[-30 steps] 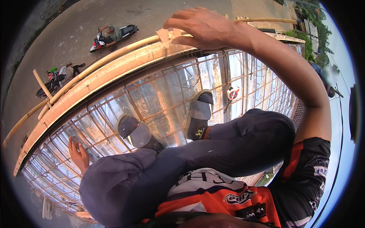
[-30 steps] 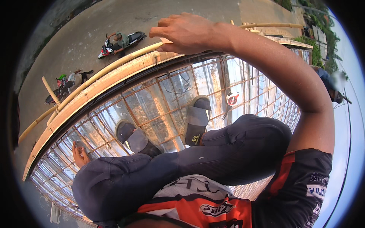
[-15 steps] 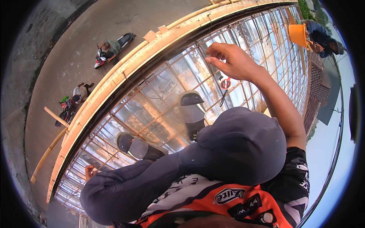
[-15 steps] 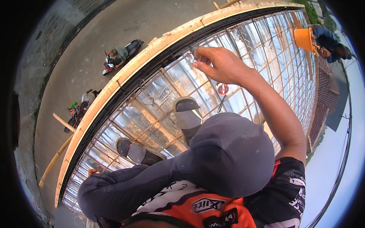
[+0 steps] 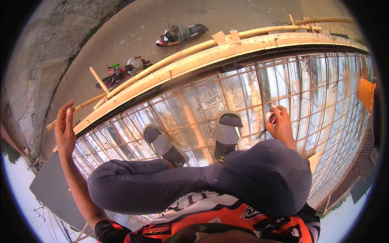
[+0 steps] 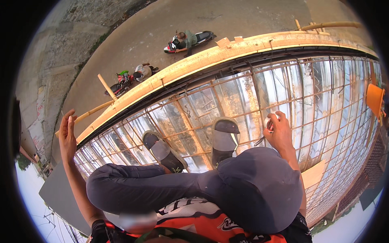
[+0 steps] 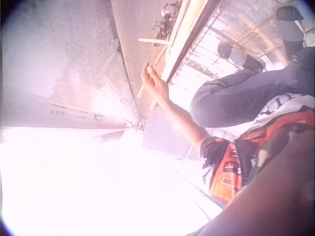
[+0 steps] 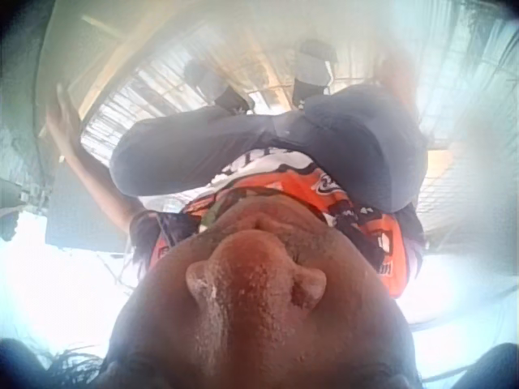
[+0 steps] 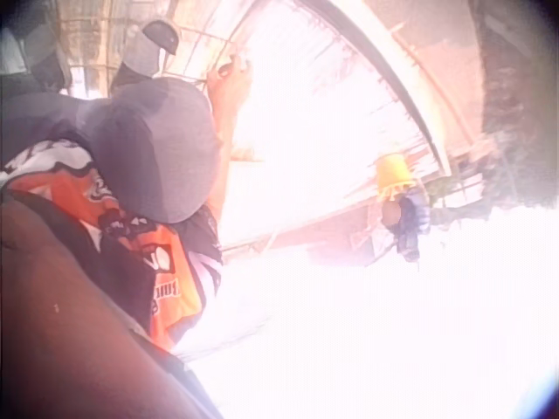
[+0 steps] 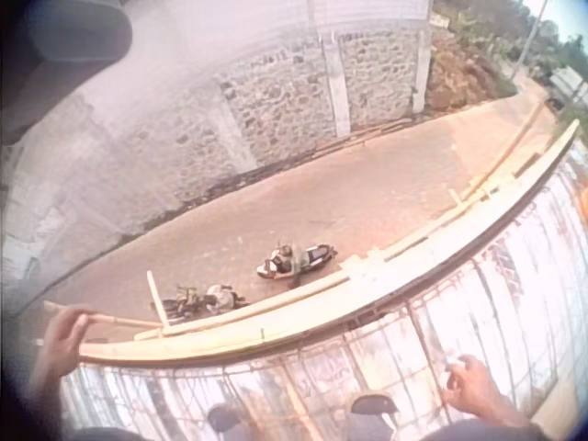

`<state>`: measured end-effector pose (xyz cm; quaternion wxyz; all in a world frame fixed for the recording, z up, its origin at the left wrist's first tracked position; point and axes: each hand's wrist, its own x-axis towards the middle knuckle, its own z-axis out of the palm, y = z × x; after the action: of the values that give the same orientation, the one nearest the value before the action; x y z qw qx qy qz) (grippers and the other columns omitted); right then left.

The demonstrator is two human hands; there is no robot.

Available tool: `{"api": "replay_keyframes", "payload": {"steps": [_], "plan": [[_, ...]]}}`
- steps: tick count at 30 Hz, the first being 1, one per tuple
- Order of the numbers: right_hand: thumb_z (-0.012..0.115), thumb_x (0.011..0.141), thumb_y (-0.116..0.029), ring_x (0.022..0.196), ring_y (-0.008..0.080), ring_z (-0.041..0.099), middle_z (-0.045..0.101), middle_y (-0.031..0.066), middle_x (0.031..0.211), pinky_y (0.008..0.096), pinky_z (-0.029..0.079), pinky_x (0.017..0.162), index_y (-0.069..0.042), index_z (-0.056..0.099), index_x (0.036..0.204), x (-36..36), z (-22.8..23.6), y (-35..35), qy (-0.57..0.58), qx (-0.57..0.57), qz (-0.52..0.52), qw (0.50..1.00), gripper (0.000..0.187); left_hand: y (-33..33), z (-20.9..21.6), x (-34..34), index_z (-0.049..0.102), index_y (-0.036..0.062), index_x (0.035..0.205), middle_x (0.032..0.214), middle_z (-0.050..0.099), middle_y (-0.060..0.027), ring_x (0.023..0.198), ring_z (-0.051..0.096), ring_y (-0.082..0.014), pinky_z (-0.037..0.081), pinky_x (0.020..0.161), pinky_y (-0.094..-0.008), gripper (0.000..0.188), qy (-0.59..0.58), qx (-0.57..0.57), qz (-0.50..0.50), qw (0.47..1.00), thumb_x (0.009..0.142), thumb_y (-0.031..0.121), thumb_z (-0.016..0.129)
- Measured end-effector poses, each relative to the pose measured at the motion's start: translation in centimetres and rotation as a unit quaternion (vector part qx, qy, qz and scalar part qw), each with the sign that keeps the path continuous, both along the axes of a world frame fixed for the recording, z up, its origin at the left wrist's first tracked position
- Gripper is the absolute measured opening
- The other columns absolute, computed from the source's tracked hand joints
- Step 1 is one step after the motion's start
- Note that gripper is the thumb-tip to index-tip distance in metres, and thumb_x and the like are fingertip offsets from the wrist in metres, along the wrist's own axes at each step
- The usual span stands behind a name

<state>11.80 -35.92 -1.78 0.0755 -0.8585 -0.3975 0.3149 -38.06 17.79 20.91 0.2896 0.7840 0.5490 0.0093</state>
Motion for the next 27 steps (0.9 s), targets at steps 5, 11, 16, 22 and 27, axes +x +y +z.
{"api": "replay_keyframes", "payload": {"steps": [5, 11, 16, 22, 27], "plan": [[0.075, 0.089, -0.022, 0.123, 0.0210, 0.060, 0.061, 0.0118, 0.139, 0.0366, 0.047, 0.110, -0.005, 0.064, 0.140, 3.6, 3.8, 7.0, 0.359, 0.187, -0.234, 0.884, 0.055, -4.4, 2.3, 19.2, 0.069, 0.0009, 0.110, 0.115, 0.073, -0.0154, 0.116, 0.070, -0.0271, 0.052, 0.104, -0.0411, 0.072, -0.110, -0.189, -0.261, 0.940, 0.115, 0.069, 0.045], [0.083, 0.098, -0.025, 0.133, 0.0238, 0.057, 0.058, 0.0171, 0.148, 0.0376, 0.044, 0.117, -0.010, 0.053, 0.147, 1.1, 3.0, 23.8, 0.442, 0.371, -0.110, 0.809, 0.060, -11.1, 3.3, 24.1, 0.062, 0.0003, 0.102, 0.090, 0.066, -0.0142, 0.088, 0.068, -0.0370, 0.052, 0.080, -0.0449, 0.078, -0.279, -0.395, -0.274, 0.832, 0.091, 0.076, 0.077], [0.084, 0.099, -0.007, 0.131, 0.0345, 0.062, 0.056, 0.0221, 0.150, 0.0468, 0.053, 0.108, -0.011, 0.057, 0.144, -3.7, -2.7, 33.3, 0.075, 0.464, 0.144, 0.871, 0.053, -7.7, 11.2, 25.9, 0.062, -0.0022, 0.095, 0.077, 0.069, -0.0201, 0.076, 0.072, -0.0407, 0.057, 0.074, -0.0456, 0.076, -0.194, -0.416, -0.255, 0.851, 0.089, 0.070, 0.085], [0.088, 0.097, -0.018, 0.120, 0.0384, 0.066, 0.058, 0.0193, 0.145, 0.0482, 0.058, 0.096, -0.015, 0.065, 0.138, -3.7, -4.7, 35.6, -0.013, 0.461, 0.211, 0.862, 0.047, -8.5, 6.8, 23.8, 0.061, -0.0034, 0.096, 0.074, 0.069, -0.0199, 0.072, 0.072, -0.0420, 0.057, 0.076, -0.0458, 0.075, -0.297, -0.401, -0.222, 0.838, 0.086, 0.066, 0.088], [0.085, 0.099, -0.023, 0.117, 0.0395, 0.067, 0.059, 0.0185, 0.142, 0.0495, 0.059, 0.096, -0.015, 0.065, 0.139, -2.9, -3.5, 35.8, -0.019, 0.354, 0.198, 0.914, 0.045, -7.1, 6.3, 27.0, 0.060, -0.0044, 0.097, 0.071, 0.068, -0.0197, 0.069, 0.072, -0.0431, 0.058, 0.077, -0.0460, 0.075, -0.294, -0.413, -0.232, 0.830, 0.084, 0.063, 0.091]]}}
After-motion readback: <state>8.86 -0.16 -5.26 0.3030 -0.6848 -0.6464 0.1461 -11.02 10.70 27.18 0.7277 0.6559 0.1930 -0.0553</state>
